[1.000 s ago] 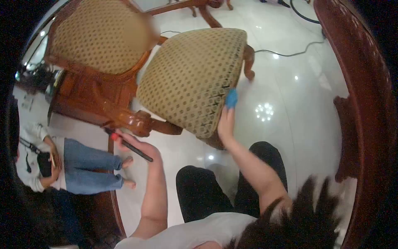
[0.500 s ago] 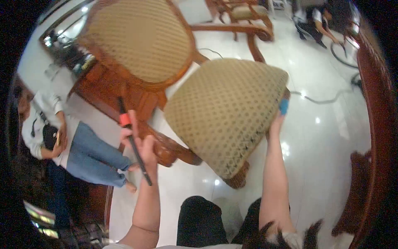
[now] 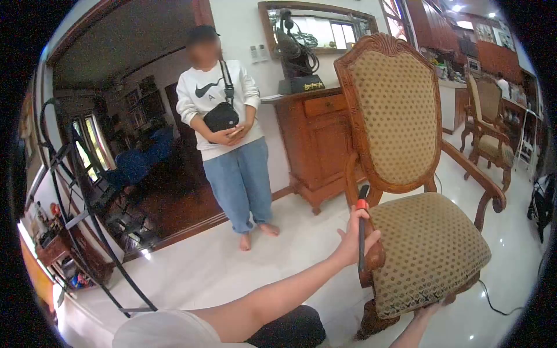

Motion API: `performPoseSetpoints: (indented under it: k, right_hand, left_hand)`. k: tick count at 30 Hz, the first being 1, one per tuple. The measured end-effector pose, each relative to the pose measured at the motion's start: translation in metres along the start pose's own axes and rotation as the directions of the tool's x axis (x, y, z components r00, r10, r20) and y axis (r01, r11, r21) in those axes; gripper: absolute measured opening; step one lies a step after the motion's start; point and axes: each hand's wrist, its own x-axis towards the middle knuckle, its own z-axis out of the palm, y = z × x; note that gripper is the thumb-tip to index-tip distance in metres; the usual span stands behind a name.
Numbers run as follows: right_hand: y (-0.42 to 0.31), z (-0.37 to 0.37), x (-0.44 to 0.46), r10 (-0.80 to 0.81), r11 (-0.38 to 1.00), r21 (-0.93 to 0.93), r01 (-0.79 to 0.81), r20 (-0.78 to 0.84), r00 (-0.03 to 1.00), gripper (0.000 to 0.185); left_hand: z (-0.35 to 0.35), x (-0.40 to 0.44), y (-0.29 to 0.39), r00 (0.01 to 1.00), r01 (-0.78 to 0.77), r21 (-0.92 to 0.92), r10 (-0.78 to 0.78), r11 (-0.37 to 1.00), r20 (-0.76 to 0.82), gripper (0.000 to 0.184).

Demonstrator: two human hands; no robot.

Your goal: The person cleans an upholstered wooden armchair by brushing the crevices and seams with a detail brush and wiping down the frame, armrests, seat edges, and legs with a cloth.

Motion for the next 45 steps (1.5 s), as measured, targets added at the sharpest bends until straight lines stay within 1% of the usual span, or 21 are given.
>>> performPoseSetpoints:
  k: [4,6,13,18,21,25,26,27,29,30,31,33,36,38,39,40,41,42,43,44,45]
  right_hand:
    - [-0.011,-0.034,0.025,-0.034,0.997,0.066,0.028,0.094,0.995,0.07]
    - [-0.009,-0.025,0.017,-0.069,0.998,0.007,0.07,-0.135,0.989,0.07]
    - [-0.009,-0.04,0.015,-0.03,0.999,-0.012,0.029,-0.02,0.999,0.068]
    - [-0.005,0.037,-0.057,-0.005,0.998,0.061,0.007,-0.021,1.0,0.062]
    - [0.017,0.003,-0.041,-0.06,0.996,0.069,0.064,-0.051,0.997,0.059]
    - [0.035,-0.045,-0.027,-0.096,0.995,0.036,0.097,-0.031,0.995,0.061]
    - [0.04,-0.038,-0.044,-0.245,0.967,-0.157,0.201,-0.358,0.901,0.062]
    - [0.045,-0.029,-0.066,-0.415,0.903,-0.368,0.223,-0.603,0.681,0.064]
    - [0.057,-0.031,-0.09,-0.526,0.835,-0.478,0.273,-0.548,0.65,0.068]
    - [0.068,-0.042,-0.095,-0.603,0.753,-0.56,0.345,-0.378,0.703,0.069]
    - [0.076,-0.056,-0.096,-0.651,0.66,-0.621,0.424,-0.191,0.734,0.071]
    - [0.07,-0.045,-0.087,-0.531,0.753,-0.513,0.413,-0.103,0.841,0.074]
    - [0.007,-0.019,-0.039,-0.409,0.89,-0.224,0.397,-0.006,0.913,0.067]
    - [-0.068,-0.013,0.011,-0.452,0.753,-0.451,0.48,0.176,0.874,0.063]
    - [-0.1,-0.028,0.039,-0.401,0.822,-0.369,0.433,0.165,0.901,0.059]
    - [-0.117,-0.043,0.054,-0.341,0.889,-0.279,0.362,0.122,0.932,0.057]
    - [-0.106,-0.003,0.025,-0.486,0.809,-0.362,0.463,0.03,0.873,0.058]
    - [-0.09,-0.046,0.062,-0.69,0.434,-0.817,0.379,-0.031,0.723,0.046]
    - [-0.075,-0.087,0.096,-0.847,0.071,-0.996,-0.057,-0.09,0.523,0.044]
    - [-0.039,-0.034,0.001,-0.817,0.35,-0.893,0.282,-0.144,0.558,0.048]
    - [-0.002,-0.029,-0.036,-0.791,0.448,-0.803,0.393,-0.15,0.593,0.051]
  left_hand:
    - [0.001,0.011,-0.001,0.996,0.068,-0.089,-0.063,0.994,0.066,0.053]
    - [0.011,0.015,-0.021,0.992,-0.129,-0.1,0.128,0.987,-0.021,0.053]
    - [0.0,0.023,-0.022,0.986,0.023,-0.173,0.006,0.985,0.168,0.061]
    - [-0.009,0.031,-0.035,0.985,-0.105,-0.139,0.123,0.985,0.123,0.064]
    - [-0.042,0.029,-0.036,0.96,-0.028,-0.174,0.075,0.984,0.269,0.068]
    - [-0.047,0.038,-0.06,0.949,-0.164,-0.161,0.2,0.973,0.242,0.066]
    - [-0.048,0.042,-0.06,0.941,-0.16,-0.109,0.185,0.981,0.283,0.065]
    - [-0.048,0.046,-0.048,0.939,-0.156,-0.111,0.183,0.981,0.292,0.065]
    - [-0.05,0.055,-0.003,0.924,0.063,-0.122,-0.012,0.991,0.383,0.058]
    - [-0.038,0.049,0.014,0.97,0.012,0.13,-0.043,0.991,0.241,0.05]
    - [-0.034,0.044,0.014,0.969,0.01,0.132,-0.042,0.991,0.245,0.05]
    - [-0.03,0.038,0.023,0.992,-0.115,0.253,0.098,0.961,0.077,0.043]
    - [-0.034,0.033,0.038,0.992,0.014,0.335,-0.056,0.942,0.115,0.038]
    - [-0.031,0.034,0.024,0.977,-0.213,0.368,0.203,0.905,0.066,0.036]
    - [-0.03,0.039,0.008,0.926,-0.375,0.307,0.37,0.875,0.078,0.04]
    - [-0.032,0.04,0.013,0.955,-0.293,0.287,0.264,0.912,0.135,0.041]
    - [-0.035,0.04,0.015,0.965,-0.232,0.268,0.185,0.935,0.188,0.04]
    - [-0.033,0.045,-0.003,0.955,-0.267,0.188,0.233,0.945,0.183,0.039]
    - [-0.034,0.044,-0.003,0.942,-0.301,0.165,0.266,0.939,0.204,0.038]
    - [-0.038,0.043,-0.005,0.92,-0.352,0.176,0.304,0.919,0.248,0.037]
    - [-0.037,0.043,-0.007,0.899,-0.402,0.184,0.348,0.897,0.266,0.036]
